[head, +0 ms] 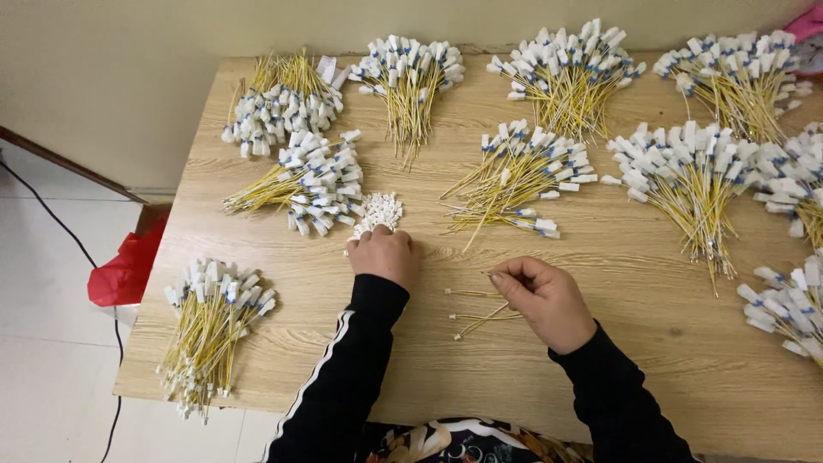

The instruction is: Assembling small white plastic components onto the ends of thin yellow wires

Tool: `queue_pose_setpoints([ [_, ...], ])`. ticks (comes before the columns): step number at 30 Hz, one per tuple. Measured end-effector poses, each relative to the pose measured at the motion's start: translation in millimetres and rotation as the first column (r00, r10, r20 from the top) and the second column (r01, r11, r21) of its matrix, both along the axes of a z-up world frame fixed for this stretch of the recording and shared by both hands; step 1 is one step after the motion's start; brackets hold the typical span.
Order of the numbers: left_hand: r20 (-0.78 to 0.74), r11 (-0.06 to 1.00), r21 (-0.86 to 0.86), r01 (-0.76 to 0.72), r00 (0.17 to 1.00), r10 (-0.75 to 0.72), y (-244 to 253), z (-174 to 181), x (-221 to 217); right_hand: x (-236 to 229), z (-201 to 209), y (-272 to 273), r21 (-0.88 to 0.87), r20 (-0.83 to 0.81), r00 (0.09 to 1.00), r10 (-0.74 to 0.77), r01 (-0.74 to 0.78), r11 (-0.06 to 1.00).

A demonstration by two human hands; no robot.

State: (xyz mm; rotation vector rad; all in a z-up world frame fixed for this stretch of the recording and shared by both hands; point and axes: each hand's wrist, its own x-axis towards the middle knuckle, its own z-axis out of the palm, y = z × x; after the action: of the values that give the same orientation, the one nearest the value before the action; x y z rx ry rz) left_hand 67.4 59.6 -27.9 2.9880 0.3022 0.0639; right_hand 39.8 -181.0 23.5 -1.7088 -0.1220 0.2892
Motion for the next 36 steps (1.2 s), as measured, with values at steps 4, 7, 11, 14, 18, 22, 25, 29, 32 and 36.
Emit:
queue_pose_setpoints([
  [4, 0.037, 1.000, -0.013, 0.022, 0.999, -0.022, 0.2, 5.3, -6.8, -1.0, -0.6, -1.1, 0.002, -0.013, 1.000, 0.002, -0.002, 1.000],
  [7, 0.053, 0.999, 0.012, 0.038, 0.998, -0.039, 3.4, -0.6, -6.8, -2.3, -6.3, -3.4, -0.001, -0.022, 1.000, 0.012, -0.012, 1.000],
  [11, 0.058, 0.998, 0.043, 0.040, 0.997, -0.042, 5.0, -6.5, -6.4, -2.6, -5.2, -4.1, -0.002, -0.021, 1.000, 0.008, -0.008, 1.000],
  [14, 0.048, 0.998, 0.026, 0.064, 0.997, -0.065, 9.0, -9.5, -6.2, -4.5, 4.9, -1.6, 0.003, -0.004, 1.000, 0.007, -0.007, 1.000],
  [18, 0.083, 0.998, -0.039, 0.059, 0.995, -0.056, 20.2, -9.2, -9.4, -6.2, 3.0, -1.6, 0.003, 0.038, 0.999, 0.019, -0.019, 1.000],
  [22, 0.114, 0.995, -0.023, 0.093, 0.990, -0.089, 24.8, 4.3, -16.6, -9.8, 1.8, 2.7, 0.001, 0.028, 0.999, 0.024, -0.024, 1.000],
  [25, 0.043, 0.987, -0.034, 0.159, 0.987, -0.158, 21.2, 13.8, -22.0, -14.9, 9.4, 8.1, 0.019, 0.056, 0.998, 0.032, -0.033, 0.999],
  [29, -0.130, 0.977, -0.052, 0.206, 0.969, -0.211, 10.3, 26.6, -27.5, -17.5, 14.7, 7.7, 0.025, 0.042, 0.999, 0.035, -0.036, 0.999],
  [32, -0.096, 0.984, -0.014, 0.179, 0.979, -0.180, 7.4, 15.4, -26.4, -16.0, 11.9, 6.1, 0.014, 0.044, 0.998, 0.041, -0.042, 0.999],
  [36, -0.046, 0.988, 0.039, 0.149, 0.988, -0.147, 6.0, -4.4, -24.5, -18.8, 9.2, 6.1, 0.021, 0.049, 0.998, 0.044, -0.045, 0.999],
])
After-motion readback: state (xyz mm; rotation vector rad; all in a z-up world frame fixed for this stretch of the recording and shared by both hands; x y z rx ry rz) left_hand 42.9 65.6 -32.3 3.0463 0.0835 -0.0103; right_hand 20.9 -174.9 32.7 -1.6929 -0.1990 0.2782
